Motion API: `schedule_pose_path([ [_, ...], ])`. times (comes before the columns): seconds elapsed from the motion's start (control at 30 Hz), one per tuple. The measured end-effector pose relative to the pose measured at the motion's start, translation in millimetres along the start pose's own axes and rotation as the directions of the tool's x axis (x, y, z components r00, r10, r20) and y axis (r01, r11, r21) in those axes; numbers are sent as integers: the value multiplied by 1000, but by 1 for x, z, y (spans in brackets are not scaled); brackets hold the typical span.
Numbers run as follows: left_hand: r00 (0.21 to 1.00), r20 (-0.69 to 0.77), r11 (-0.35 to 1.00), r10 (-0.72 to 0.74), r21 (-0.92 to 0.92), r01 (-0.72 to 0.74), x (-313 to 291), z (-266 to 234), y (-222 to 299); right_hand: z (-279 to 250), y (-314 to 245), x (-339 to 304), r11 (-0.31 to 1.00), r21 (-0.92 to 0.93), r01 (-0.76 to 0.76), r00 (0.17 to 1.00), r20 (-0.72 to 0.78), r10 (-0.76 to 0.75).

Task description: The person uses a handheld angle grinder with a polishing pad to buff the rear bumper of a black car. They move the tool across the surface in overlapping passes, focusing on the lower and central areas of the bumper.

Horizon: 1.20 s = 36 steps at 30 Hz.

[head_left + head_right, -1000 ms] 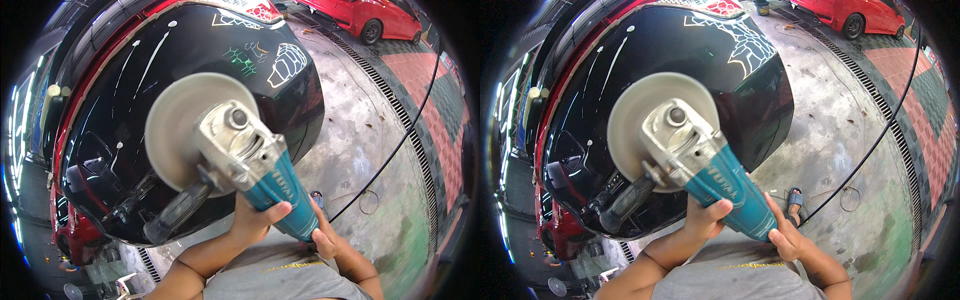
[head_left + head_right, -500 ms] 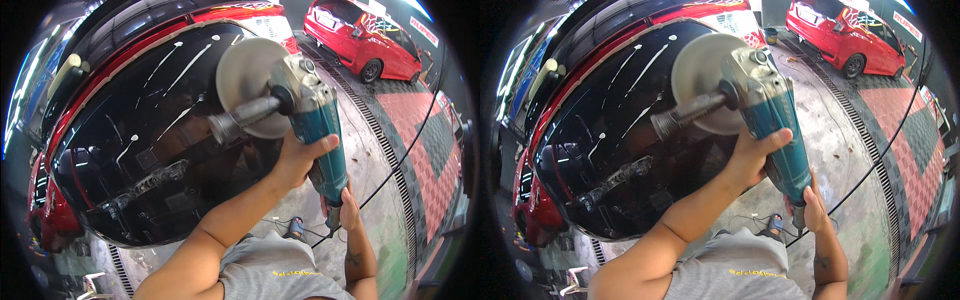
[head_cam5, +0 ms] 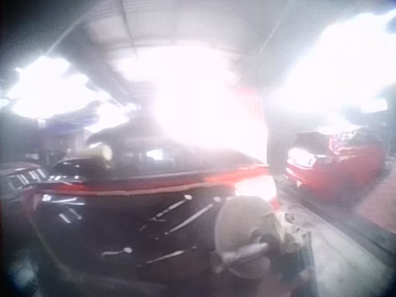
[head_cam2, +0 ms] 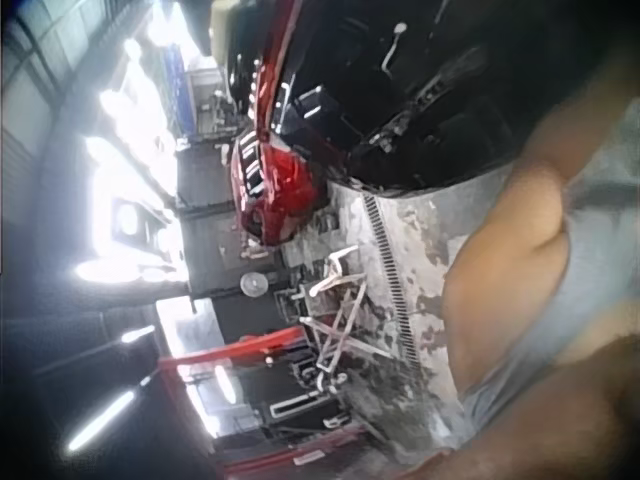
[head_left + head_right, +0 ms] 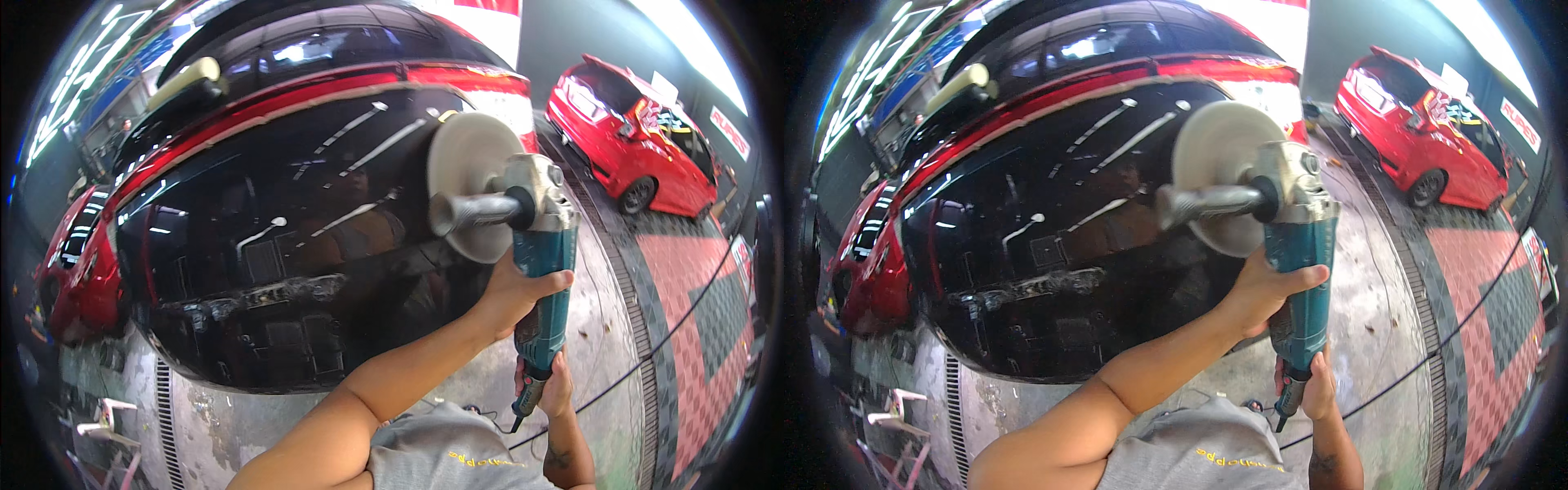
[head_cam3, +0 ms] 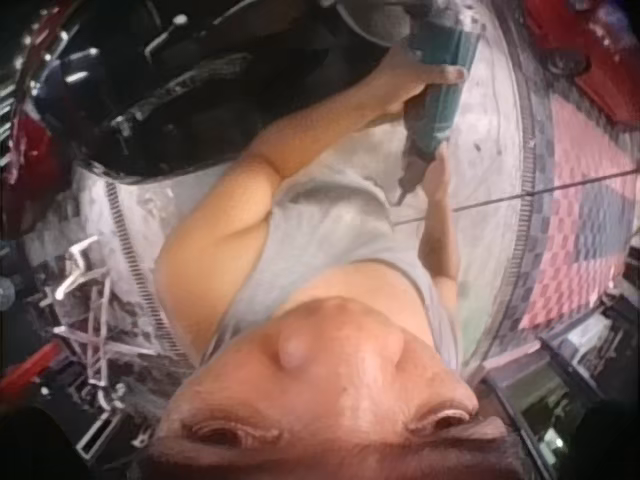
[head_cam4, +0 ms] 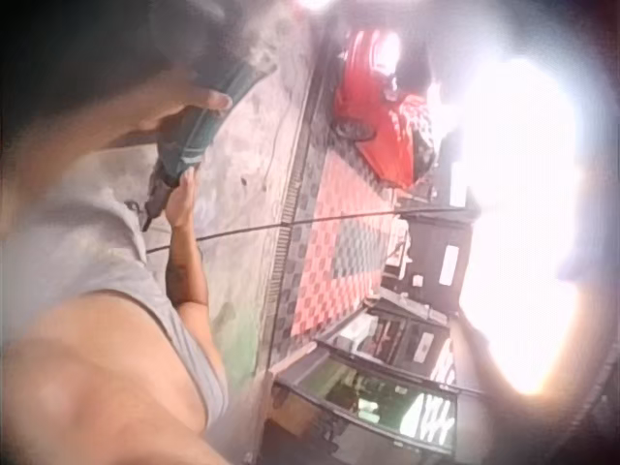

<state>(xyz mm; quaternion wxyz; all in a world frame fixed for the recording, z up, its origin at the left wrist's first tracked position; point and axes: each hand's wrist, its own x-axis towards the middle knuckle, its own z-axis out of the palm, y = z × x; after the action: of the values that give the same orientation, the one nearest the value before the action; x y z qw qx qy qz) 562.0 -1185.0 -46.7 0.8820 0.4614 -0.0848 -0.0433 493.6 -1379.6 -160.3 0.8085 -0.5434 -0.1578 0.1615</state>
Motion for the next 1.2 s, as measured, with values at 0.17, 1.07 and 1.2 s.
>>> schedule_pose_path([
  [0.17, 997, 62, 999, 42, 31, -44, 4, -11, 40, 40, -19, 17, 996, -53, 68, 998, 21, -67],
  [1.07, 995, 29, 994, 98, 50, -99, -61, -72, 4, 58, 95, -9, 962, -241, 125, 987, -69, -145],
  [1.2, 996, 87, 999, 16, 41, -19, -120, -112, 10, 78, 109, -27, 944, -309, 114, 992, -8, -123],
])
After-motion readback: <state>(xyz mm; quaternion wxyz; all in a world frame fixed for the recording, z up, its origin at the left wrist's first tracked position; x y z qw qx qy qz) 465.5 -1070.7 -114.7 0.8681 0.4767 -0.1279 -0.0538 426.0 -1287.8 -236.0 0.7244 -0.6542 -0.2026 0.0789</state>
